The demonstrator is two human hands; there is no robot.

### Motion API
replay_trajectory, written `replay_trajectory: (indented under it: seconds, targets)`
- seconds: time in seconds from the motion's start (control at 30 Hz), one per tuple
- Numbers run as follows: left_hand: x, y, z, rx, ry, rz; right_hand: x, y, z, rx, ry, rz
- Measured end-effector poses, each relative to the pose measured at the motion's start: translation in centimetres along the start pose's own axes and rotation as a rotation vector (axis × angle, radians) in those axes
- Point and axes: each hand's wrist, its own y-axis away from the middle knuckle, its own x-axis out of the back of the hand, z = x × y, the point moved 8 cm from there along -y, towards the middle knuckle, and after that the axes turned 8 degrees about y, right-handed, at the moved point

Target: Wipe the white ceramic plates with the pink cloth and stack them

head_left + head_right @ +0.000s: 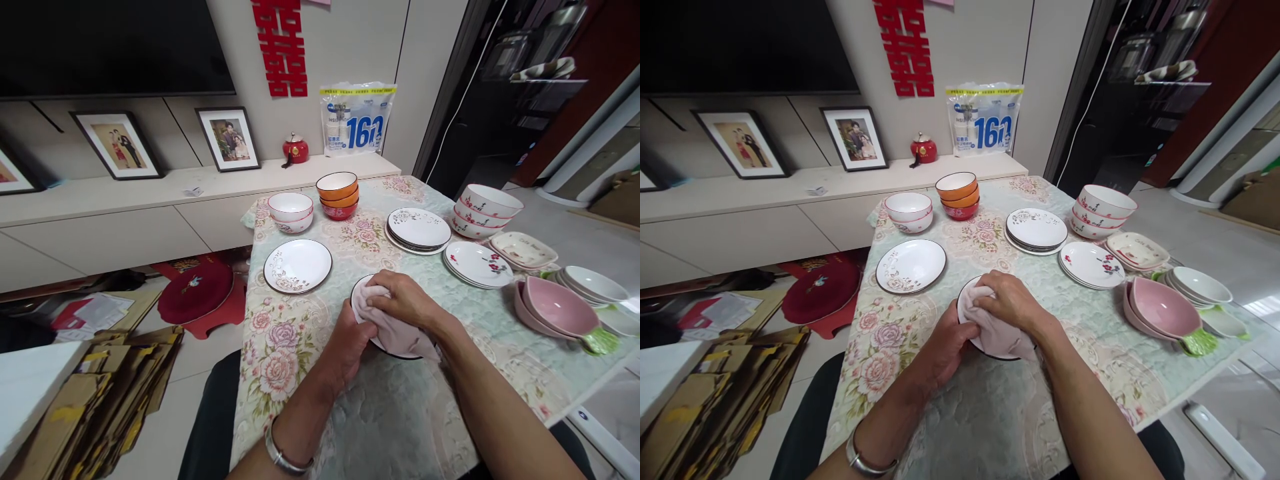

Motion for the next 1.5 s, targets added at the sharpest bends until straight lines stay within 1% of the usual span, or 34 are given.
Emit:
replay_trajectory:
  seconds: [0.03,0.07,0.1,0.13,0.23,0.3,0.33,0.37,0.5,0.53,0.57,0.63,0.7,0.83,0.9,1.0,1.07,1.1,1.17,1.23,1.3,1.37,1.43,1.5]
  targets:
    - [0.0,0.0,0.0,-0.003,-0.004,-0.004,-0.1,0.0,-0.4,0.037,-0.033,-0.014]
    - [0.0,0.1,0.1,-0.006,-0.008,-0.008,-0.2,0.1,-0.5,0.044,-0.047,-0.017]
    - [0.0,0.1,0.1,-0.009,-0.010,-0.009,-0.1,0.1,-0.2,0.015,-0.035,-0.009]
    - [0.1,0.1,0.0,-0.008,-0.012,-0.007,0.1,0.1,0.4,-0.043,0.001,0.009]
    - [0.2,0.1,-0.2,0.011,-0.004,-0.003,1.3,0.5,2.5,-0.276,0.187,0.083]
    - [0.1,0.1,-0.3,0.015,-0.007,-0.004,1.8,0.9,3.1,-0.375,0.278,0.115]
    - [0.1,0.1,-0.2,0.009,-0.013,-0.007,1.8,0.9,2.9,-0.374,0.283,0.114]
    - [0.0,0.1,-0.1,-0.003,-0.022,-0.008,1.5,0.8,2.3,-0.335,0.255,0.101]
    - [-0.4,0.2,0.4,-0.055,-0.023,-0.046,-0.2,0.1,-0.9,-0.031,0.049,0.034]
    - [-0.5,0.2,0.3,-0.052,-0.017,-0.051,-0.2,0.0,-1.0,-0.002,0.045,0.047]
    - [-0.4,0.2,0.3,-0.042,-0.014,-0.047,-0.1,-0.1,-0.8,-0.004,0.064,0.071]
    - [-0.1,0.2,0.0,-0.013,-0.017,-0.021,0.5,-0.1,0.5,-0.059,0.125,0.132]
    - [0.0,0.1,-0.1,0.000,-0.016,-0.011,1.1,0.1,1.9,-0.121,0.153,0.164]
    - [0.1,0.1,-0.1,0.009,-0.007,-0.005,1.7,0.6,3.5,-0.218,0.159,0.101]
    - [0.2,0.2,0.0,0.006,-0.003,0.016,1.9,0.9,4.1,-0.290,0.178,0.064]
    - [0.4,0.2,0.5,-0.040,0.047,0.064,2.1,1.3,5.3,-0.407,0.232,0.018]
    - [0.5,0.2,0.7,-0.056,0.095,0.077,2.1,1.4,5.8,-0.447,0.282,-0.002]
    - [0.4,0.2,0.7,-0.055,0.112,0.076,2.2,1.4,5.7,-0.450,0.318,0.008]
    - [0.3,0.2,0.7,-0.046,0.112,0.067,2.6,1.3,5.0,-0.426,0.399,0.077]
    - [0.0,0.2,0.6,-0.042,0.091,0.039,2.9,1.2,3.8,-0.381,0.453,0.170]
    - [-0.3,0.3,0.3,-0.024,0.078,-0.004,2.8,1.1,2.4,-0.326,0.421,0.224]
    - [-0.6,0.4,-0.1,0.003,0.077,-0.035,2.1,0.7,0.7,-0.213,0.308,0.220]
    - [-0.7,0.4,-0.3,0.011,0.090,-0.058,1.2,0.4,-1.2,-0.045,0.172,0.185]
    - [-0.9,0.3,-0.2,-0.011,0.104,-0.090,0.5,0.3,-2.9,0.112,0.069,0.145]
